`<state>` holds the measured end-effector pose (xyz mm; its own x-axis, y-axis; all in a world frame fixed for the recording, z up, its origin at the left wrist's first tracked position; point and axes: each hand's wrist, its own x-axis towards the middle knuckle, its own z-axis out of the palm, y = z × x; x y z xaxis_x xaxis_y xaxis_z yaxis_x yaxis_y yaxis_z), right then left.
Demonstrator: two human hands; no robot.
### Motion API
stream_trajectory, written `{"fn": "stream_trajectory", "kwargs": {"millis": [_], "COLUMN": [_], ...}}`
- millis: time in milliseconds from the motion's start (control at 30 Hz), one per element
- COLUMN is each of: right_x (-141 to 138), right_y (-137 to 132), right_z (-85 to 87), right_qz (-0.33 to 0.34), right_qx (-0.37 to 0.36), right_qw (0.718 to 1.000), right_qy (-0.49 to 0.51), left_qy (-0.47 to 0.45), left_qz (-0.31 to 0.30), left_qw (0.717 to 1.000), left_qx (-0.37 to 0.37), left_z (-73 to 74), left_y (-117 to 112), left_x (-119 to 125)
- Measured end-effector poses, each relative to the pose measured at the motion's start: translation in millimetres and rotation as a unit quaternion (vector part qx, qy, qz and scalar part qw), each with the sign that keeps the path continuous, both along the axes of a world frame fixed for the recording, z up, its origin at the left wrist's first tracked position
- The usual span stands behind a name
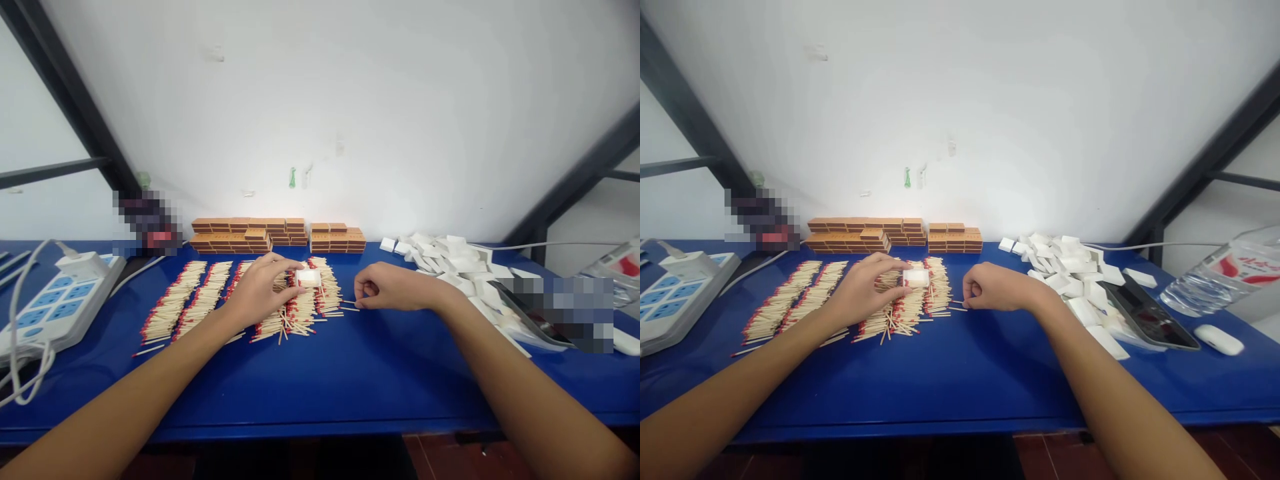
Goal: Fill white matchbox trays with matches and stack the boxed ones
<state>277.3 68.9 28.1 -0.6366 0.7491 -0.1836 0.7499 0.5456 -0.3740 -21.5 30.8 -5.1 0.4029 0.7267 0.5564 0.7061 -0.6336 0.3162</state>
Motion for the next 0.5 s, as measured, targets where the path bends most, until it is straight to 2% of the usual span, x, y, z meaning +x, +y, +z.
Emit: {"fn": "stream_trajectory", "kwargs": {"millis": [367,500], "right_x": [-3.9,-5.0], "right_y": [-3.0,-3.4], "right_z": [-0.8,0.5], "right_qz": [0.012,0.013], "right_qx": [-0.026,-0.007], "right_qw": [1.000,1.000], "right_qy": [-0.007,0.010], "left_qy": [0.002,0.002], "left_qz": [-0.003,-0.003], "left_qw": [1.000,1.000], "left_qx": [-0.003,-0.004], "left_z": [0.6,2.0], "left_y": [-0.5,-1.2], "left_x": [0.0,0.7]}}
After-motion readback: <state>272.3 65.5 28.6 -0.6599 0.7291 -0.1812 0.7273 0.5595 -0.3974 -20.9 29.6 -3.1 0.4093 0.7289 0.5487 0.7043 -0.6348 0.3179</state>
